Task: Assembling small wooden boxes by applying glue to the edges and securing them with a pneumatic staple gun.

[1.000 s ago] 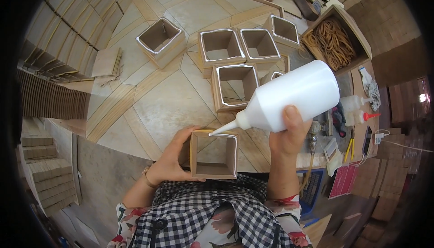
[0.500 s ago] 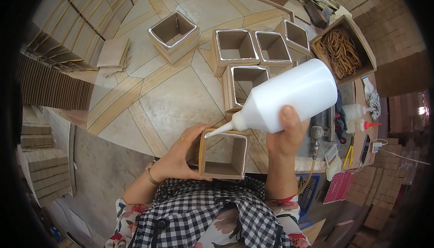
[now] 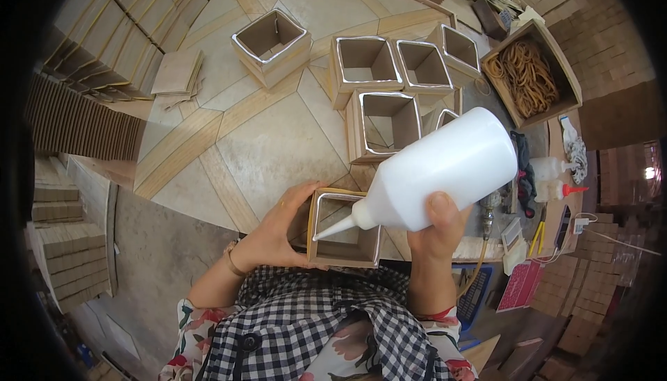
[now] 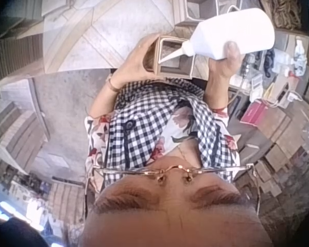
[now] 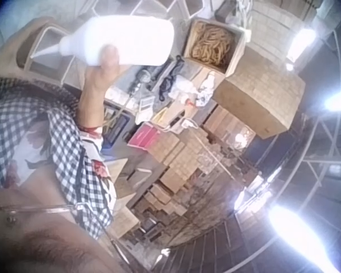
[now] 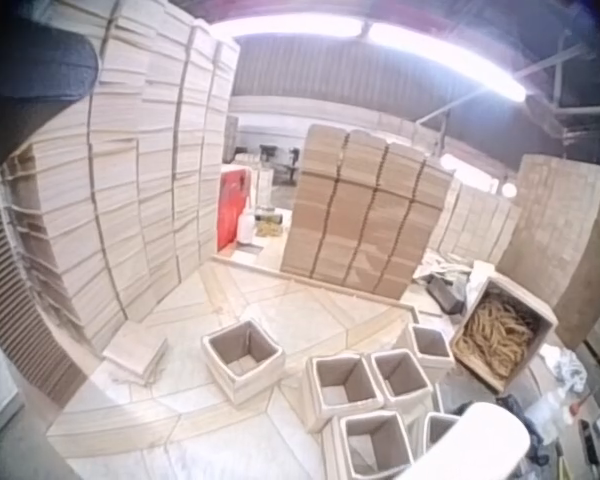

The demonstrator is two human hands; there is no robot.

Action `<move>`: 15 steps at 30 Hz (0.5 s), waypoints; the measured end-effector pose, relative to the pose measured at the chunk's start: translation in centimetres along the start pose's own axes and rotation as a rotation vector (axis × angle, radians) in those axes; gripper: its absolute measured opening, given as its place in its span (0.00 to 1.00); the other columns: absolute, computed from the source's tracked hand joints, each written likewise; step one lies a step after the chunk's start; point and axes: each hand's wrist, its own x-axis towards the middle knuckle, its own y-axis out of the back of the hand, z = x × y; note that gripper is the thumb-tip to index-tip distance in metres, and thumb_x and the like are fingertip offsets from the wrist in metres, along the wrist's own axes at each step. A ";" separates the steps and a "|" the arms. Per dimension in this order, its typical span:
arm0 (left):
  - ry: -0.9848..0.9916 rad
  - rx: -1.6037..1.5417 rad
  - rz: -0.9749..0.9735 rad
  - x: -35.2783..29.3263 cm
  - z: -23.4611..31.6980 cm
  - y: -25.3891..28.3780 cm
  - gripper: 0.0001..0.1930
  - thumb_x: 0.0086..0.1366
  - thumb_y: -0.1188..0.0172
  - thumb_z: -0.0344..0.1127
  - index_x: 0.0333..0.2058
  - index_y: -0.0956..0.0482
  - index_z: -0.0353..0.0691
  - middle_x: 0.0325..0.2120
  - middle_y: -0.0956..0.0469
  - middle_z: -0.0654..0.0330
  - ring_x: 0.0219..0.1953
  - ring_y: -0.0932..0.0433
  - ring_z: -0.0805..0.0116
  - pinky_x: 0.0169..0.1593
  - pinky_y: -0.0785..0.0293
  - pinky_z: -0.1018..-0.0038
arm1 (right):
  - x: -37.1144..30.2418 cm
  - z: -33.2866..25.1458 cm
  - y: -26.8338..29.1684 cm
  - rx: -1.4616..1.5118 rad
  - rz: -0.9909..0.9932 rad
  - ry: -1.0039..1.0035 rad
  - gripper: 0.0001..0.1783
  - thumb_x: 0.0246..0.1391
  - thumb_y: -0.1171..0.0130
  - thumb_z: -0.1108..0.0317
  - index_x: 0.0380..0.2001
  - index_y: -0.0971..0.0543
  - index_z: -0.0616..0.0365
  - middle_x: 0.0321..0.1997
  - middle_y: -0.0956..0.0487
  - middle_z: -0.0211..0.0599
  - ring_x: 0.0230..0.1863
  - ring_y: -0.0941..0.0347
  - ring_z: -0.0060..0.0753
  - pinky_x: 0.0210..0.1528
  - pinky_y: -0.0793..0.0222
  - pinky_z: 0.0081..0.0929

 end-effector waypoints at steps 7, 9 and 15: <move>-0.013 0.036 0.007 0.2 0.5 0.1 0.59 0.37 0.22 0.51 0.64 0.49 0.37 0.61 0.43 0.46 0.63 0.42 0.47 0.65 0.44 0.60 | -1.7 -0.6 0.2 -0.076 -0.035 -0.066 0.40 0.45 0.43 0.57 0.58 0.40 0.70 0.53 0.29 0.52 0.53 0.29 0.47 0.57 0.34 0.45; -0.033 0.037 0.024 0.2 0.4 0.1 0.59 0.36 0.22 0.51 0.64 0.49 0.37 0.62 0.43 0.47 0.64 0.43 0.47 0.65 0.44 0.60 | -1.9 -0.6 0.3 -0.071 -0.025 -0.066 0.41 0.44 0.43 0.56 0.58 0.41 0.70 0.53 0.29 0.52 0.53 0.29 0.47 0.57 0.33 0.44; 0.008 0.013 0.013 0.2 0.6 0.1 0.59 0.37 0.22 0.50 0.63 0.48 0.37 0.61 0.42 0.47 0.64 0.43 0.47 0.65 0.45 0.60 | -2.5 -0.9 0.8 -0.064 0.012 -0.051 0.43 0.43 0.42 0.54 0.59 0.41 0.70 0.53 0.30 0.53 0.53 0.29 0.48 0.56 0.33 0.43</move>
